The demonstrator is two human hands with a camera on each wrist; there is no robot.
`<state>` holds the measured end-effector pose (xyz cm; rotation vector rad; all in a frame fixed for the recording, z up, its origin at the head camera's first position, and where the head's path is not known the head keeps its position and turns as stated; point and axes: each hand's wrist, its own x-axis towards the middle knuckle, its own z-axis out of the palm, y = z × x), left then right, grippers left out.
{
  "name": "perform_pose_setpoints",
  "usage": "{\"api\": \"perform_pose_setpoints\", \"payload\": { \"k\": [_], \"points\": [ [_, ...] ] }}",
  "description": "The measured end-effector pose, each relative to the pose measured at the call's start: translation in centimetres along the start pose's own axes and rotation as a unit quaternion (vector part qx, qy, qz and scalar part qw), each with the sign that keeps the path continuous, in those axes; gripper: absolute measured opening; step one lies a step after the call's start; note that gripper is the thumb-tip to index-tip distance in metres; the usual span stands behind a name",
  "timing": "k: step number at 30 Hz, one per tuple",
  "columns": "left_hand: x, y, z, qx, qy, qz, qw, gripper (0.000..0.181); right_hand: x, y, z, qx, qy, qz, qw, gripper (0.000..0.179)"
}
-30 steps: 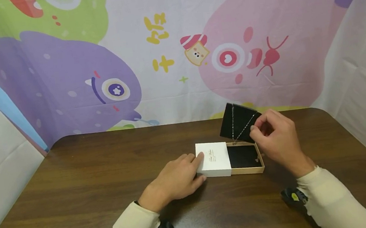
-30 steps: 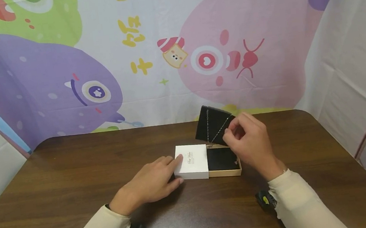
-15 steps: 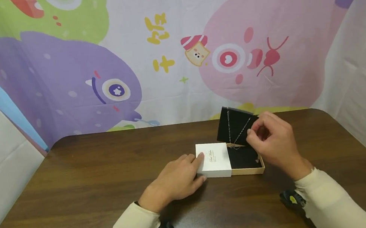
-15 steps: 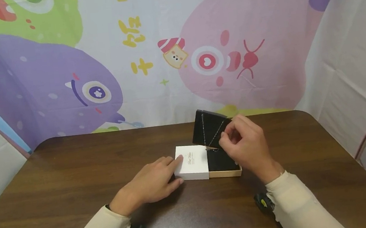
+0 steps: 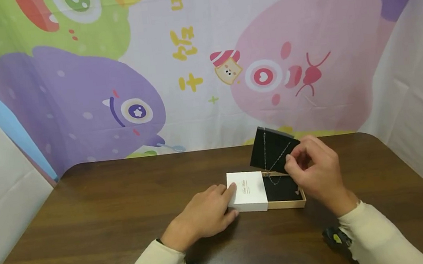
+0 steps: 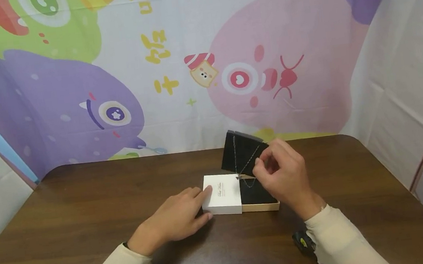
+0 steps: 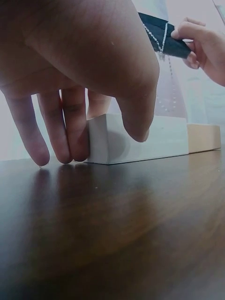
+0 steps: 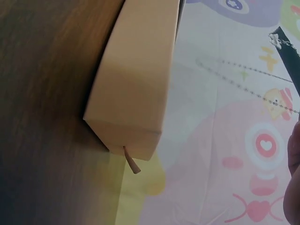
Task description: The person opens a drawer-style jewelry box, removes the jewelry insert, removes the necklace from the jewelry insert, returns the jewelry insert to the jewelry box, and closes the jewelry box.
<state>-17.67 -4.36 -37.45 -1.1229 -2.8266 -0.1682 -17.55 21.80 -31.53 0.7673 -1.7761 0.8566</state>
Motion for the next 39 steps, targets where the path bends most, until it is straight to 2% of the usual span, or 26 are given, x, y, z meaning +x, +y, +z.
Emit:
{"api": "perform_pose_setpoints", "payload": {
  "k": [22, 39],
  "points": [
    [0.0, 0.0, 0.1, -0.002, 0.003, -0.002, 1.0, 0.06, -0.5, -0.5, 0.9, 0.015, -0.014, -0.018, 0.9996, 0.007],
    [0.1, -0.1, 0.1, 0.0, 0.008, 0.001, 1.0, 0.059, -0.6, -0.9, 1.3, 0.026, -0.03, -0.017, 0.9991, 0.007]
  ]
}}
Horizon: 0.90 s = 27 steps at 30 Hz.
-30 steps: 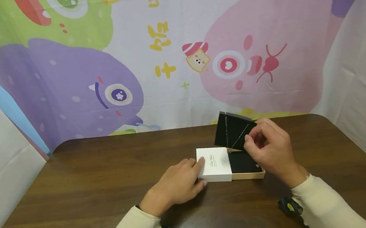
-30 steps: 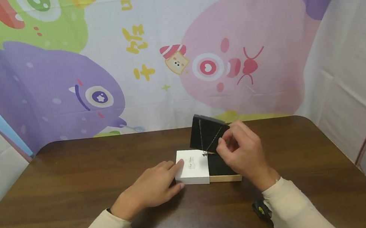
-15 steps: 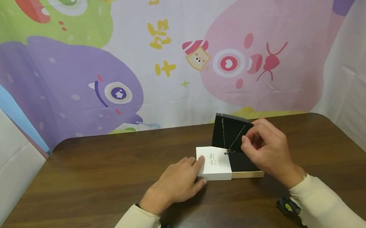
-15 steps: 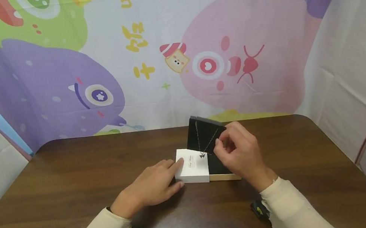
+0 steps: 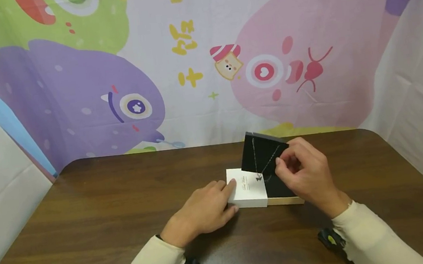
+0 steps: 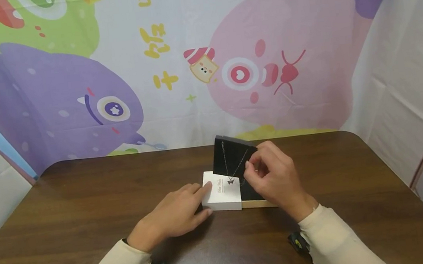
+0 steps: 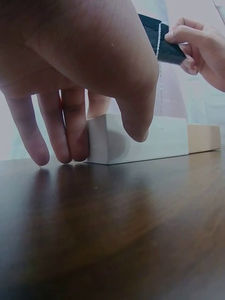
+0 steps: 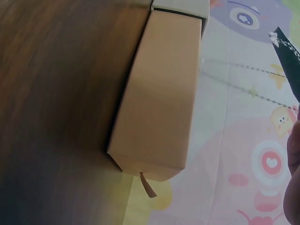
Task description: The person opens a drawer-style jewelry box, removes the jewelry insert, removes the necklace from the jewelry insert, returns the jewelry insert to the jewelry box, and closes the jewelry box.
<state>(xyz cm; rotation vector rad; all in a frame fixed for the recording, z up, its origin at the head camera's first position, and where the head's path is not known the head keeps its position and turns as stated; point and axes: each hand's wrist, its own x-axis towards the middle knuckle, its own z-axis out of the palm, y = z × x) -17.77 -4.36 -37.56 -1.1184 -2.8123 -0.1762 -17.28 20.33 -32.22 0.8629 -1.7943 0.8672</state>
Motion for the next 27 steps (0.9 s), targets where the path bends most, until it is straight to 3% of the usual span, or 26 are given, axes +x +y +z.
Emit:
{"api": "perform_pose_setpoints", "payload": {
  "k": [13, 27],
  "points": [
    [0.1, 0.1, 0.0, -0.002, -0.003, -0.004, 1.0, 0.06, -2.1, 2.8, 0.7, -0.008, -0.01, 0.005, 0.9999, 0.008],
    [0.1, 0.0, 0.1, 0.0, 0.0, 0.002, 1.0, 0.059, -2.6, 3.2, 0.9, -0.006, -0.024, 0.007, 0.9997, 0.007]
  ]
}}
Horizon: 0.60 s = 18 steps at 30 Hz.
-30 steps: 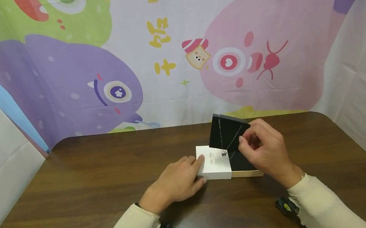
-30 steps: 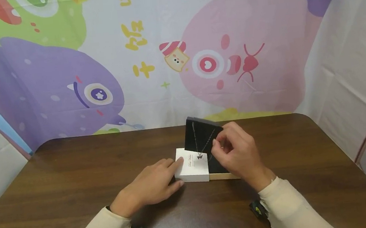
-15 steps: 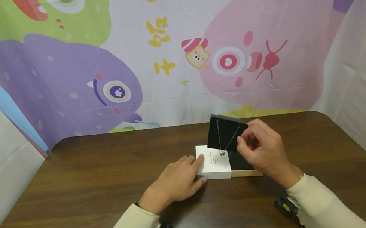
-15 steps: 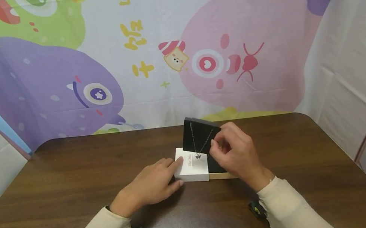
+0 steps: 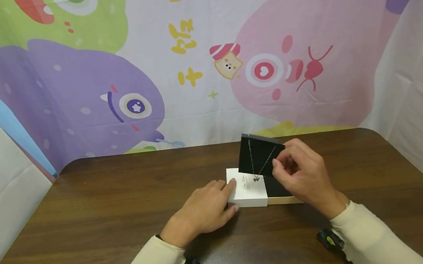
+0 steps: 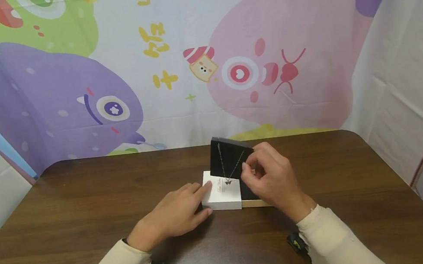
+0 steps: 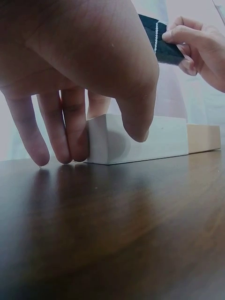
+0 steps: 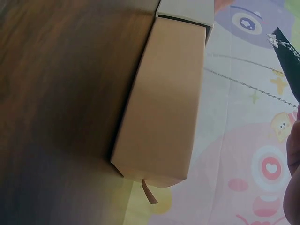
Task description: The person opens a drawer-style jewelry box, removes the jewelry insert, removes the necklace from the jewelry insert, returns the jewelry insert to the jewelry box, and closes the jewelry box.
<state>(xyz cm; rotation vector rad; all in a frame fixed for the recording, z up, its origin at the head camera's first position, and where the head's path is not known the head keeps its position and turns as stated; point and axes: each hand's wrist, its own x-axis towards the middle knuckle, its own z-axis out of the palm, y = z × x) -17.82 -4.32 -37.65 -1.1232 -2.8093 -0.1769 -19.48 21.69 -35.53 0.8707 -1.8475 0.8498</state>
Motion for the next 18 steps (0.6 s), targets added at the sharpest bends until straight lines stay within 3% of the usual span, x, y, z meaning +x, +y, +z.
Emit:
{"api": "perform_pose_setpoints", "payload": {
  "k": [18],
  "points": [
    [-0.03, 0.17, -0.33, 0.008, 0.003, -0.007, 0.9999, 0.061, -0.04, -0.12, 0.25, 0.019, -0.008, -0.008, 0.9998, 0.006]
  ]
}}
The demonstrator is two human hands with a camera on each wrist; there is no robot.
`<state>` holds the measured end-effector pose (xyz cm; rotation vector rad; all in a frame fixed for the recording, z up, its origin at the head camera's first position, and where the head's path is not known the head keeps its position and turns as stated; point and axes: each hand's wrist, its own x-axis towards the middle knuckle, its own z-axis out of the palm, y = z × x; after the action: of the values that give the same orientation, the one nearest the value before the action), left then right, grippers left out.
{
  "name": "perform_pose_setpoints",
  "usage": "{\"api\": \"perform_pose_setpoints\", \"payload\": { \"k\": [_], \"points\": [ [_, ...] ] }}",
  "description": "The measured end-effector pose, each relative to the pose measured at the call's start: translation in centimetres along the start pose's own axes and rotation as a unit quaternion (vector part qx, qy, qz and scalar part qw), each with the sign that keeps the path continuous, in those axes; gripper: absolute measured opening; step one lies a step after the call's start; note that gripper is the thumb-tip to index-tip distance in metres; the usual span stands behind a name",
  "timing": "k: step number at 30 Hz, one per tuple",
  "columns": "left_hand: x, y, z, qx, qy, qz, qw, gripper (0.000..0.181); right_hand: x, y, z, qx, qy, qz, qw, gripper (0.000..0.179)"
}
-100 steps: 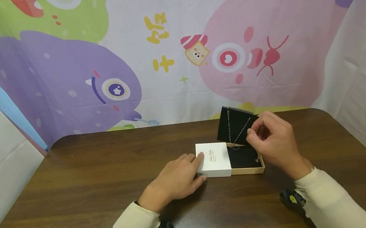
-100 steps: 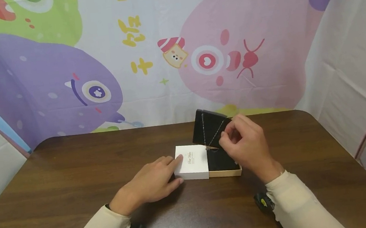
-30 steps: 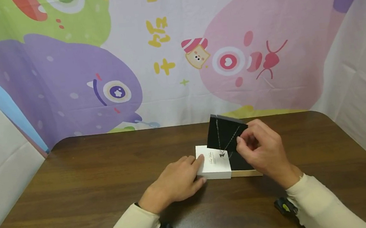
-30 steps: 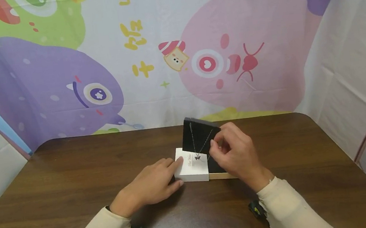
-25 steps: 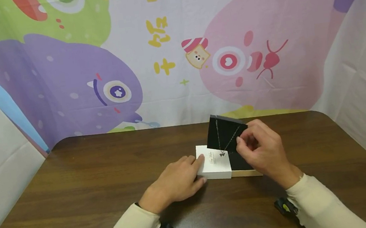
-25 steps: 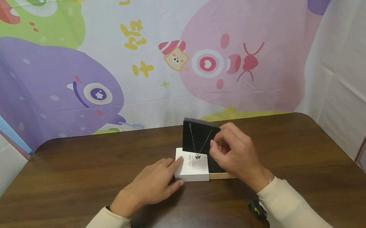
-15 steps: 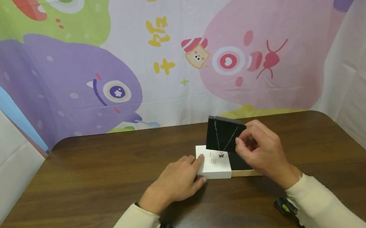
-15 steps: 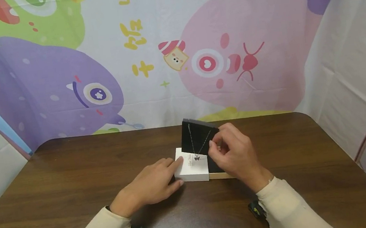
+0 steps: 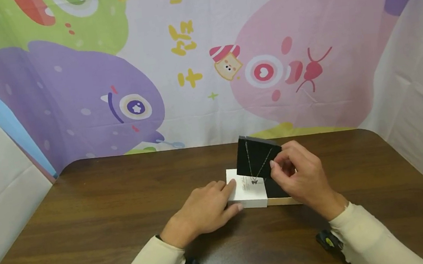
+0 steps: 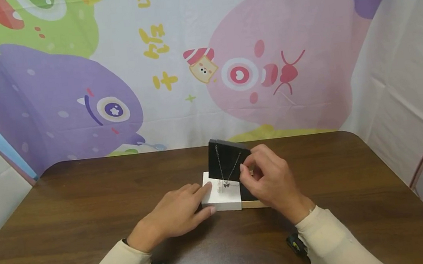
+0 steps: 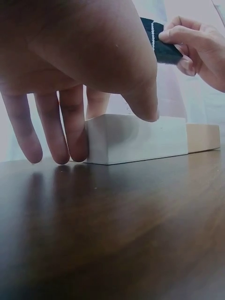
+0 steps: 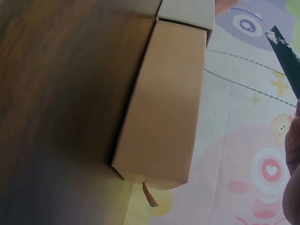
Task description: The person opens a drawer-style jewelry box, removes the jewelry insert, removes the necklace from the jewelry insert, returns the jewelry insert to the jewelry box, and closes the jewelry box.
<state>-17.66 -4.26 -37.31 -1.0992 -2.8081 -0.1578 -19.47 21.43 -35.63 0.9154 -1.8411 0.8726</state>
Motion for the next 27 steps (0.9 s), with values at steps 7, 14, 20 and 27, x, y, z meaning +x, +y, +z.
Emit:
{"api": "perform_pose_setpoints", "payload": {
  "k": [7, 14, 20, 27],
  "points": [
    [0.12, 0.1, -0.04, 0.013, 0.021, -0.012, 0.9996, 0.054, -0.09, -0.15, -0.04, -0.001, -0.014, 0.008, 0.9999, 0.006],
    [0.06, 0.03, 0.0, 0.005, 0.036, -0.011, 0.9993, 0.052, -0.14, -0.31, 0.03, -0.006, -0.023, 0.01, 0.9997, 0.007],
    [0.05, -0.09, 0.1, -0.009, 0.047, -0.013, 0.9988, 0.049, -0.21, -0.34, 0.2, 0.001, -0.021, 0.01, 0.9997, 0.005],
    [0.06, -0.23, 0.15, -0.015, 0.061, -0.006, 0.998, 0.043, -0.21, -0.45, 0.26, 0.007, -0.022, 0.009, 0.9997, 0.005]
  ]
}}
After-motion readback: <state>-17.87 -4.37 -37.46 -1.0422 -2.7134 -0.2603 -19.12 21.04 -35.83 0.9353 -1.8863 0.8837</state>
